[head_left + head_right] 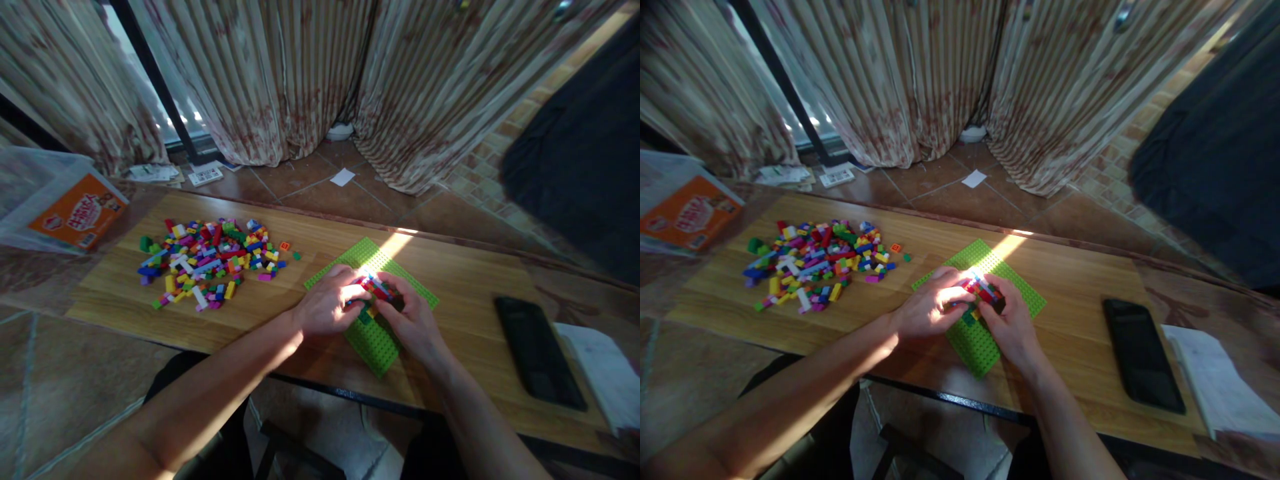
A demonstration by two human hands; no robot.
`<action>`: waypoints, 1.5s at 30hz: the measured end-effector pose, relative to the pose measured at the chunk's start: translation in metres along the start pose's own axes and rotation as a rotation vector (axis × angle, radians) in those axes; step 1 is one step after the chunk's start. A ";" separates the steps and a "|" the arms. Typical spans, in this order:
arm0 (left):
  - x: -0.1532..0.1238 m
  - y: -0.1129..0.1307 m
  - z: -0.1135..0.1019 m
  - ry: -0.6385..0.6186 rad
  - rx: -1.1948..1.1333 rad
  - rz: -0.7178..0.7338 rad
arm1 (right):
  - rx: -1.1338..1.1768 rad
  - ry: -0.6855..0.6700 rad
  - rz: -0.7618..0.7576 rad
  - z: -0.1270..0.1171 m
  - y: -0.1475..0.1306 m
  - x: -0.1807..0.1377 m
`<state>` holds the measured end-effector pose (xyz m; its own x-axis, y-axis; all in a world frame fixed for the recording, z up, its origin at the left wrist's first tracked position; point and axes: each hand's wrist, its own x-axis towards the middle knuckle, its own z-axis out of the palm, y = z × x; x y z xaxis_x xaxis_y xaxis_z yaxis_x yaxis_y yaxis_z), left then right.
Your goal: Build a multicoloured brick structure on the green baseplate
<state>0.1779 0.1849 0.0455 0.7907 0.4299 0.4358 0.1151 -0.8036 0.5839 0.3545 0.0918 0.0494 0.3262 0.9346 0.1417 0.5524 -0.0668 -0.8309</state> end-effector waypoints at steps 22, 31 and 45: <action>-0.002 0.000 -0.002 -0.002 0.023 -0.029 | -0.019 -0.003 -0.038 0.001 0.005 -0.001; -0.004 0.004 0.010 -0.185 0.309 0.019 | -0.078 0.028 -0.073 0.004 0.006 -0.004; -0.004 0.012 0.007 -0.322 0.436 -0.008 | -0.143 0.047 -0.138 0.006 0.006 -0.005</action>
<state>0.1800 0.1704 0.0459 0.9252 0.3438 0.1604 0.3066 -0.9266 0.2177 0.3515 0.0886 0.0408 0.2739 0.9211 0.2767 0.6963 0.0085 -0.7177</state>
